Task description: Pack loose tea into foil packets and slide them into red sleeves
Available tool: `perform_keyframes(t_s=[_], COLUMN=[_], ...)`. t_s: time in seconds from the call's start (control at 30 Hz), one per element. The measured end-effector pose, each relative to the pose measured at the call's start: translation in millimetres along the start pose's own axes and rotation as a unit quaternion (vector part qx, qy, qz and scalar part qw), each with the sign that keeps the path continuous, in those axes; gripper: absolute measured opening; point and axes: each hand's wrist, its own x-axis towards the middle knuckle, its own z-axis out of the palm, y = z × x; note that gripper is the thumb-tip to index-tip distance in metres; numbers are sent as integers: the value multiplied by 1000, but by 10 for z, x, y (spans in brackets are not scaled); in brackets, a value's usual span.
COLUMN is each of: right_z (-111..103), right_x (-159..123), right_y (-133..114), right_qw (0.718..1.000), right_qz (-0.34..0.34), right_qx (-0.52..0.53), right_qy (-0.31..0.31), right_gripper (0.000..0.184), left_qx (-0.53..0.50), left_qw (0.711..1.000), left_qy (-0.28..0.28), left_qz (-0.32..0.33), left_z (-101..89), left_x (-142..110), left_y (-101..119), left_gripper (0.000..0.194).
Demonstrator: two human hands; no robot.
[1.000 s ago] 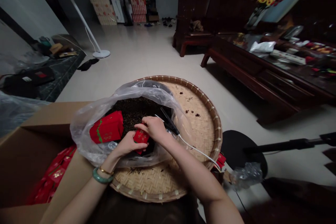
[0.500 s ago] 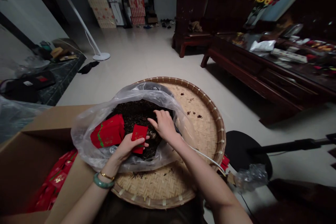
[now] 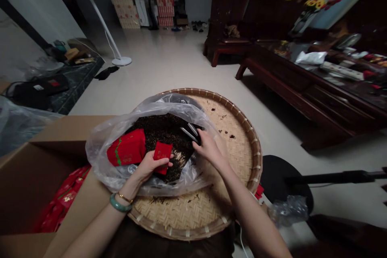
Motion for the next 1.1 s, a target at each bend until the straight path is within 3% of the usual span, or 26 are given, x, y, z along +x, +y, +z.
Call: perform_keyframes(t_s=[0.13,0.27,0.4,0.57,0.7,0.87,0.97,1.1], right_z=[-220,-256,-222,-138,-69,-142,-186,-80], right_x=[-118,-190,-196,-185,-145,-48,-28,-53], right_y=[-109,-362,-515,-503,-454,-331,-266,-319], right_qw=[987,973,971,975,973,945,939,960], right_qz=[-63,-130,-147,-140,-123,-22,22,-23], right_qx=[126,108,91,105,129,267,296,233], right_qy=[-81,-158,-163,-133,-144,-188,-175,-155], right_gripper=[50,49,42,32,32,35,41,41], left_qx=[15,30,29,38,40,58,60,65], left_qw=[1000,998,999,999,998,998,998,997], left_qy=[-22,-45,-37,-33,-32,-14,-3,-9], left_qz=[9,26,18,-4,-25,-33,-34,-36], left_z=[28,62,72,75,69,20,-2,-1], left_x=[-13,-33,-45,-21,-4,13,29,37], left_y=[-5,-4,-8,-27,-23,-29,-37,-28], left_gripper=[49,44,42,42,44,43,40,41])
